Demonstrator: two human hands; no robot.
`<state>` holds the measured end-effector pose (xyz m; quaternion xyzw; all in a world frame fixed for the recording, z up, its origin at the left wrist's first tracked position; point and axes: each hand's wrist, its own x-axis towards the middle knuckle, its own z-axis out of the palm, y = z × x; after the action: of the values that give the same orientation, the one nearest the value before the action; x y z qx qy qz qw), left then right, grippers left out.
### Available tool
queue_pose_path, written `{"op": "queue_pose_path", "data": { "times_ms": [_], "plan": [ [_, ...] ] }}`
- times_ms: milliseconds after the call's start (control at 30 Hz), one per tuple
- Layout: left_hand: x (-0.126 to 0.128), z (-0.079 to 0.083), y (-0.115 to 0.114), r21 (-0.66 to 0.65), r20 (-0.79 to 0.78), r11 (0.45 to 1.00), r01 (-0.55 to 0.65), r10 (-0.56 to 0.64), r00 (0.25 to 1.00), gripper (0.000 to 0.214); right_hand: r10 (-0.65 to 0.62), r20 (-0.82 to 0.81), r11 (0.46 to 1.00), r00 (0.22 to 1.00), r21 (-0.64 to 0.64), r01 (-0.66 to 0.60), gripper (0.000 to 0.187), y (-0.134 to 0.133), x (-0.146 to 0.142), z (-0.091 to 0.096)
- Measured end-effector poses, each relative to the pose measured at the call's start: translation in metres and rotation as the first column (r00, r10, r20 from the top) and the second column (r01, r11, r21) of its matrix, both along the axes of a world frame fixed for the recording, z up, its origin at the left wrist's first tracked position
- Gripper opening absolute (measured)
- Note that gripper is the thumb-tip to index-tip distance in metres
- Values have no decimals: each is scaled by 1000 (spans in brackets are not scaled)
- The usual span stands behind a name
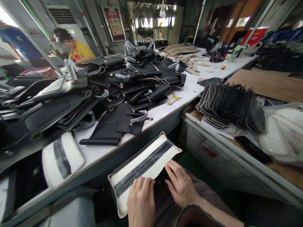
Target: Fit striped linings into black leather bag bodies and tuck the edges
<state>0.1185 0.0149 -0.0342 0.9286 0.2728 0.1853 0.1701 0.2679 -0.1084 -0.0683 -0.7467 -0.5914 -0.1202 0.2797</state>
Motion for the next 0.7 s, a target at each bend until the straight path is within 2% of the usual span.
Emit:
{"op": "queue_pose_path", "data": {
  "times_ms": [133,267,333,400,433,533,567,700],
  "plan": [
    [4,2,7,-31,-92,999,-36,33,995,22,67,-38,998,997,25,-66,50,1,-10,2],
    [9,6,9,-90,-159,993,-80,65,985,25,156,12,985,988,72,-157,46,10,-25,4],
    [10,6,8,-122,-164,988,-95,75,984,27,182,39,979,982,81,-185,45,13,-29,3],
    [6,5,6,-166,-118,980,-107,88,989,19,189,48,979,981,72,-192,46,15,-31,2],
    [2,5,5,-188,-69,976,-110,98,993,13,190,46,979,981,63,-193,47,15,-31,1],
    [-20,6,3,-180,58,975,-133,146,988,40,191,39,980,981,47,-192,51,14,-31,-1],
    [-29,8,3,-150,62,978,-142,152,986,39,188,39,981,981,46,-190,52,14,-31,-1],
    [-62,16,6,-28,3,992,-125,125,992,8,188,39,982,981,26,-189,56,12,-31,0]
  ]
}}
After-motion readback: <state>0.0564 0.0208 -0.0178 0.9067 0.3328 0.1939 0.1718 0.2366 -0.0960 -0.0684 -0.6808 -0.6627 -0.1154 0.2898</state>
